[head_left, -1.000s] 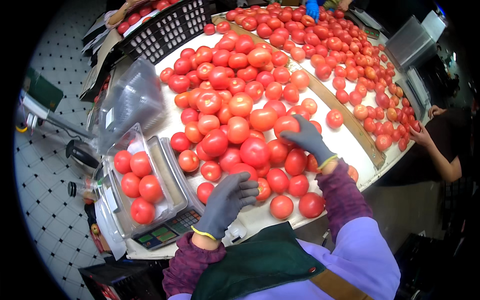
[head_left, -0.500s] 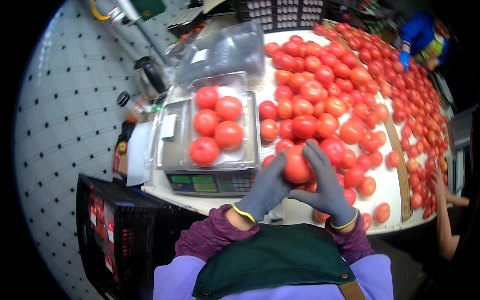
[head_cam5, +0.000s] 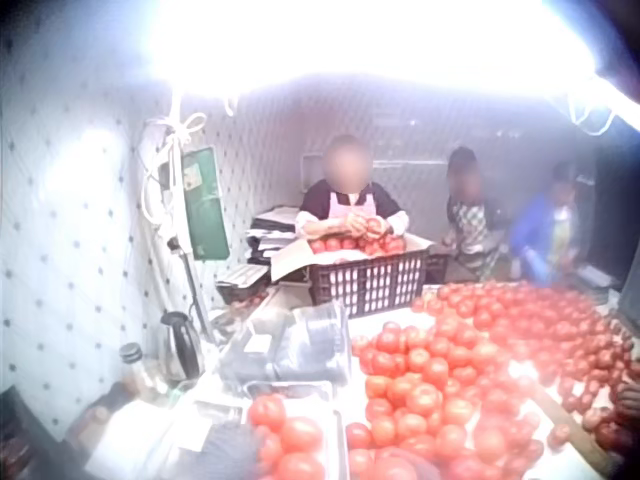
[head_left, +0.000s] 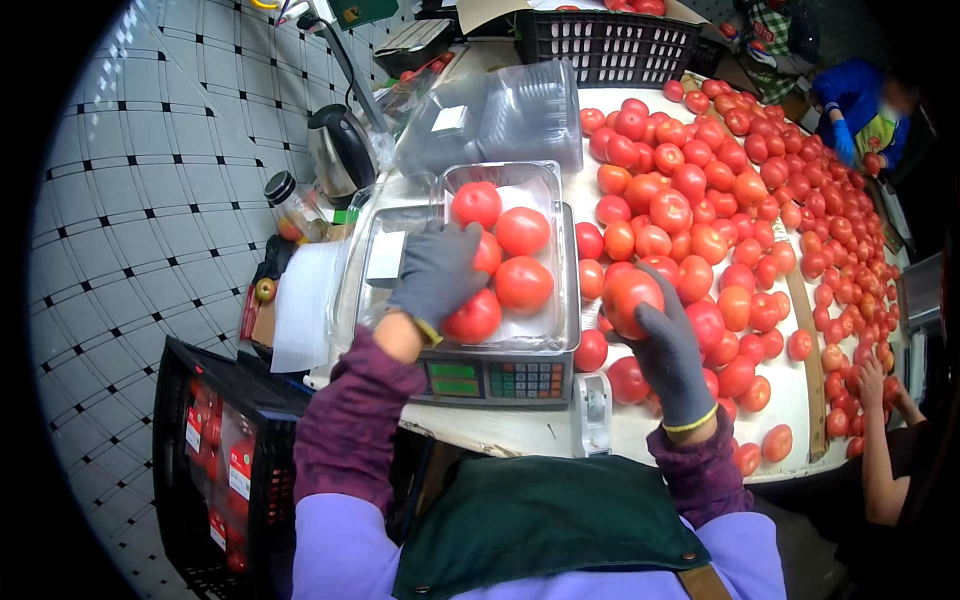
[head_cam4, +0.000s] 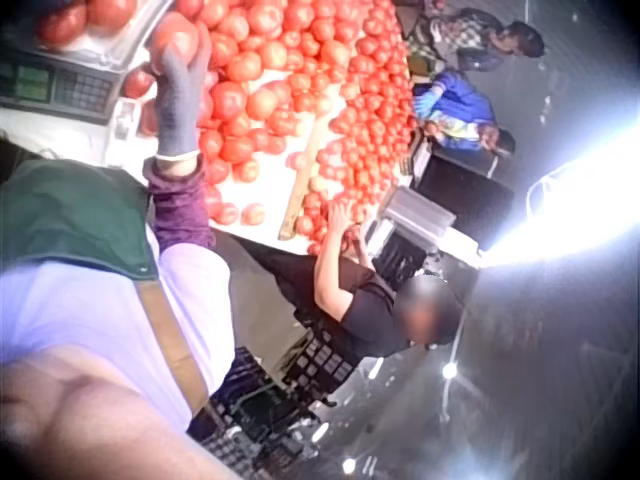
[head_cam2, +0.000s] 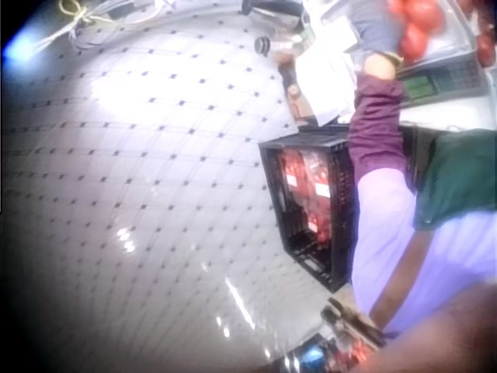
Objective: The person selects red tomatoes from a large pile on a table and places them into clear plastic containers. They weigh the filled containers on a digital scale, apply a label, and then place the packaged tomatoes into a black crate. The process is repeated continuously throughout the video.
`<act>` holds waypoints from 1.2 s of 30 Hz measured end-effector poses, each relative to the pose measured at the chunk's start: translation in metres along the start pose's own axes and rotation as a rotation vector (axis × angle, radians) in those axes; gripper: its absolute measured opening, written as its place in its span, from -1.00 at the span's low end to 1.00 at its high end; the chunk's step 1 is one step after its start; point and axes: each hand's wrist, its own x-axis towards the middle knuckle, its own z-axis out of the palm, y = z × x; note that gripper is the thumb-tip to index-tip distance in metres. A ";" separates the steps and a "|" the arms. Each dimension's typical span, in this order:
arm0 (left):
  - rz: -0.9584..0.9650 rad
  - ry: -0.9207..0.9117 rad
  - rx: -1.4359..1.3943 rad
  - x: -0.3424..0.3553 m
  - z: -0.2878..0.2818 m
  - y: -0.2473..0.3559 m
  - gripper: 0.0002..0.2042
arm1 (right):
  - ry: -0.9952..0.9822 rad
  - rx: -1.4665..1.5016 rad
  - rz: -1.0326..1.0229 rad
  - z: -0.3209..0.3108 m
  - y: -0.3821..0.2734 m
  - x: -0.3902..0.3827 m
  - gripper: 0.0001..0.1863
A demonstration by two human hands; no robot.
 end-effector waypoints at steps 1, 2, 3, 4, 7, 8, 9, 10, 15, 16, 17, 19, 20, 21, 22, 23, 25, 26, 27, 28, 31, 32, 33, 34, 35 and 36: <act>-0.028 -0.097 -0.007 0.010 -0.002 0.003 -0.47 | -0.013 -0.018 -0.007 0.011 0.001 0.007 -0.28; -0.059 -0.195 -0.012 0.020 -0.008 0.009 -0.46 | -0.023 -0.027 -0.025 0.023 0.001 0.013 -0.28; -0.088 -0.294 -0.020 0.025 -0.012 0.011 -0.46 | -0.031 -0.043 -0.033 0.032 0.000 0.021 -0.28; -0.071 -0.244 -0.004 0.024 -0.004 0.008 -0.41 | -0.046 -0.055 -0.037 0.041 0.001 0.028 -0.28; -0.068 -0.115 -0.124 0.018 -0.004 0.000 -0.43 | -0.046 -0.205 -0.098 0.072 0.003 0.054 -0.23; -0.041 0.003 -0.172 0.008 -0.004 -0.005 -0.40 | -0.046 -0.335 -0.156 0.081 0.007 0.062 -0.21; -0.080 0.176 -0.230 0.001 -0.006 -0.008 -0.42 | -0.038 -0.465 -0.220 0.088 0.010 0.069 -0.20; -0.116 0.345 -0.293 -0.007 -0.008 -0.008 -0.45 | -0.055 -0.587 -0.340 0.092 0.018 0.074 -0.18; -0.324 0.496 -0.473 -0.039 0.002 -0.040 -0.50 | -0.087 -0.811 -0.541 0.112 0.047 0.103 -0.19; -0.248 0.500 -0.471 -0.040 0.004 -0.041 -0.50 | -0.083 -0.804 -0.515 0.114 0.051 0.107 -0.20; -0.170 0.504 -0.470 -0.038 0.004 -0.038 -0.50 | -0.059 -0.657 -0.428 0.114 0.054 0.109 -0.21; -0.074 0.423 -0.467 -0.029 -0.005 -0.032 -0.51 | 0.003 -0.369 -0.251 0.106 0.056 0.110 -0.23; -0.061 0.340 -0.462 -0.022 -0.012 -0.030 -0.52 | 0.054 -0.352 -0.312 0.100 0.055 0.112 -0.28; -0.044 0.256 -0.459 -0.014 -0.015 -0.029 -0.53 | 0.055 -0.157 -0.219 0.100 0.046 0.105 -0.32; 0.006 0.205 -0.521 -0.003 -0.012 -0.034 -0.57 | 0.061 -0.103 -0.214 0.097 0.041 0.103 -0.33; 0.013 0.202 -0.453 0.008 -0.010 -0.036 -0.59 | 0.070 -0.049 -0.211 0.092 0.038 0.101 -0.34; 0.035 0.196 -0.314 0.036 -0.007 -0.041 -0.63 | 0.087 -0.007 -0.205 0.085 0.034 0.099 -0.35; 0.011 0.019 -0.206 0.052 -0.005 -0.045 -0.60 | 0.094 0.014 -0.202 0.082 0.033 0.098 -0.35; -0.016 -0.090 -0.141 0.064 -0.006 -0.042 -0.56 | 0.103 0.006 -0.200 0.080 0.032 0.098 -0.34; -0.045 -0.199 -0.075 0.075 -0.007 -0.037 -0.53 | 0.111 -0.001 -0.196 0.078 0.031 0.099 -0.33; -0.039 -0.289 0.043 0.097 0.007 -0.037 -0.39 | 0.117 -0.080 -0.198 0.084 0.022 0.099 -0.30; -0.040 -0.314 0.036 0.100 0.011 -0.041 -0.37 | 0.112 -0.116 -0.198 0.090 0.020 0.101 -0.29; -0.031 -0.338 0.024 0.103 0.006 -0.038 -0.36 | 0.103 -0.200 -0.232 0.089 0.020 0.105 -0.27; -0.038 -0.341 0.005 0.101 -0.003 -0.034 -0.33 | 0.091 -0.284 -0.263 0.089 0.020 0.112 -0.26; -0.027 -0.132 -0.085 0.095 0.001 -0.035 -0.32 | 0.077 -0.368 -0.293 0.090 0.022 0.119 -0.24; -0.011 0.083 -0.171 0.088 0.004 -0.040 -0.32 | 0.090 -0.446 -0.395 0.092 0.029 0.129 -0.25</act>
